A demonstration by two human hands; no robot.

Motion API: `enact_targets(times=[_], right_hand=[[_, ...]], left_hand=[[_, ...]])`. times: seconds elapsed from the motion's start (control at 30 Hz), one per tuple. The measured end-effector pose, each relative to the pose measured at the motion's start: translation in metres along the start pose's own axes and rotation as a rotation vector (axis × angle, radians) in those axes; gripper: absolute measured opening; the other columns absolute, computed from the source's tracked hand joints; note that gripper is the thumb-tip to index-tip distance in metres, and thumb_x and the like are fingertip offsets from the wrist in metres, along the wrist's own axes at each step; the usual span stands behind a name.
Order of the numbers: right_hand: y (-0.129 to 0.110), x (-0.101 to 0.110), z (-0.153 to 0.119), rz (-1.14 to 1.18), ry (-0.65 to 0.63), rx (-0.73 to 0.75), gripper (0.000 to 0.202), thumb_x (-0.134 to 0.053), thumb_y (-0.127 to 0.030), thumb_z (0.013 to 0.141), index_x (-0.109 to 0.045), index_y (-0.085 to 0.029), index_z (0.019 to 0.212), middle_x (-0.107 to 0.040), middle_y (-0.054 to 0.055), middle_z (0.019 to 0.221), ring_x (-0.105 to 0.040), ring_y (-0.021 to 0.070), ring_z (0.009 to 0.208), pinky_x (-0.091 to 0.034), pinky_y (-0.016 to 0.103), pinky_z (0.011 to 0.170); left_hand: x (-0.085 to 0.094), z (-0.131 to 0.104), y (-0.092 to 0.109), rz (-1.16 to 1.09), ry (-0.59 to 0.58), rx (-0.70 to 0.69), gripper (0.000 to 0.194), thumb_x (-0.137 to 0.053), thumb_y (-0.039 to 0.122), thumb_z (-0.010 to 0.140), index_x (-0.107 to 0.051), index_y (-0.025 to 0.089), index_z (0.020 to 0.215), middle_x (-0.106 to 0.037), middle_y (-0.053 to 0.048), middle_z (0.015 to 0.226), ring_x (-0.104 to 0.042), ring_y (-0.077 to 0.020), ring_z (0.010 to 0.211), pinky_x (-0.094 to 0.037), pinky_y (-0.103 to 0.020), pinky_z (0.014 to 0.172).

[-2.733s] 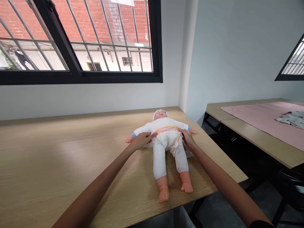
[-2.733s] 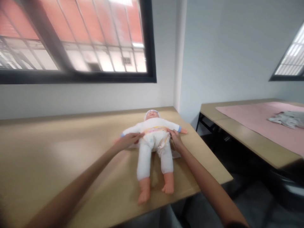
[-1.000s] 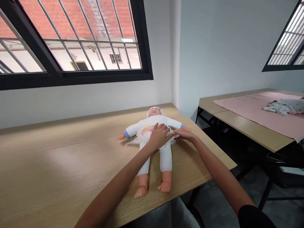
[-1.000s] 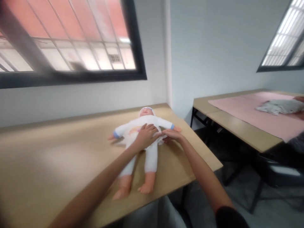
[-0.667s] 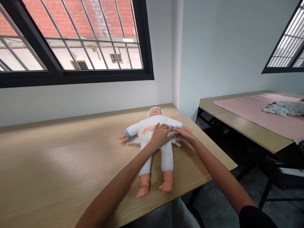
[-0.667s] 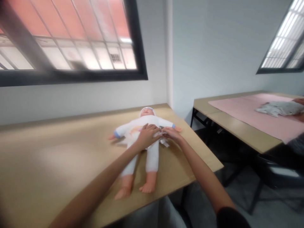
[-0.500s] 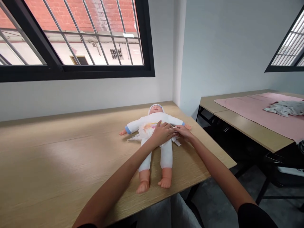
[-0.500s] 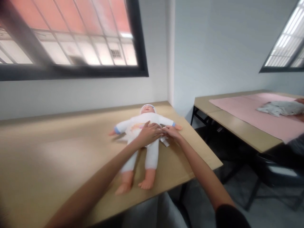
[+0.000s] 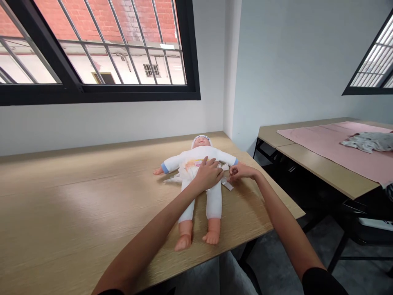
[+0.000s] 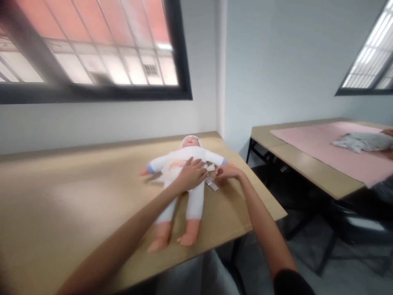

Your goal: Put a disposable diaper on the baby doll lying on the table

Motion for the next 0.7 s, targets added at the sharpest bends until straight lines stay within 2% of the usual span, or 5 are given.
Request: enact_targets(times=[0.1, 0.27, 0.4, 0.5, 0.7], right_hand=[[0.008, -0.011, 0.002, -0.08, -0.109, -0.079, 0.04, -0.083, -0.034, 0.057, -0.05, -0.017, 0.07, -0.061, -0.003, 0.059, -0.054, 0.0103, 0.053, -0.036, 0.018, 0.046], [0.005, -0.009, 0.007, -0.032, 0.014, -0.051, 0.034, -0.079, -0.021, 0.06, -0.057, -0.016, 0.085, -0.068, 0.001, 0.073, -0.062, 0.0136, 0.064, -0.043, 0.018, 0.05], [0.001, -0.007, 0.007, 0.019, 0.07, -0.001, 0.029, -0.075, -0.016, 0.062, -0.062, -0.014, 0.087, -0.068, 0.001, 0.071, -0.06, 0.0127, 0.061, -0.04, 0.018, 0.047], [0.0, -0.005, 0.009, 0.106, 0.124, 0.067, 0.022, -0.074, -0.018, 0.062, -0.064, -0.014, 0.081, -0.065, 0.0, 0.064, -0.057, 0.0118, 0.056, -0.038, 0.019, 0.048], [-0.001, -0.004, 0.013, 0.243, 0.215, 0.143, 0.017, -0.07, -0.025, 0.069, -0.06, -0.016, 0.08, -0.065, 0.0, 0.077, -0.061, 0.0122, 0.07, -0.05, 0.021, 0.062]], left_hand=[[0.0, 0.0, 0.0, -0.002, 0.007, -0.005, 0.034, -0.041, 0.029, 0.095, -0.07, 0.02, 0.081, -0.067, -0.007, 0.1, -0.054, -0.0236, 0.109, -0.032, -0.051, 0.107], [-0.001, 0.0, -0.001, -0.002, 0.004, -0.007, 0.035, -0.04, 0.03, 0.095, -0.07, 0.02, 0.082, -0.067, -0.007, 0.099, -0.055, -0.0236, 0.106, -0.031, -0.051, 0.106], [-0.002, 0.0, -0.001, -0.013, 0.01, -0.013, 0.037, -0.039, 0.032, 0.096, -0.07, 0.02, 0.082, -0.067, -0.008, 0.099, -0.055, -0.0241, 0.105, -0.031, -0.052, 0.105], [-0.003, 0.001, -0.001, -0.027, 0.015, -0.015, 0.036, -0.039, 0.031, 0.095, -0.07, 0.02, 0.081, -0.067, -0.008, 0.096, -0.055, -0.0244, 0.104, -0.031, -0.052, 0.105], [-0.003, 0.0, -0.001, -0.025, 0.012, -0.024, 0.034, -0.039, 0.03, 0.095, -0.069, 0.02, 0.083, -0.066, -0.007, 0.095, -0.054, -0.0241, 0.103, -0.031, -0.05, 0.104]])
Point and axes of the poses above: each hand's wrist, its own z-axis towards the middle knuckle, its own x-axis out of the back of the hand, y = z × x, the point moved 6 cm from there along z, towards the middle knuckle
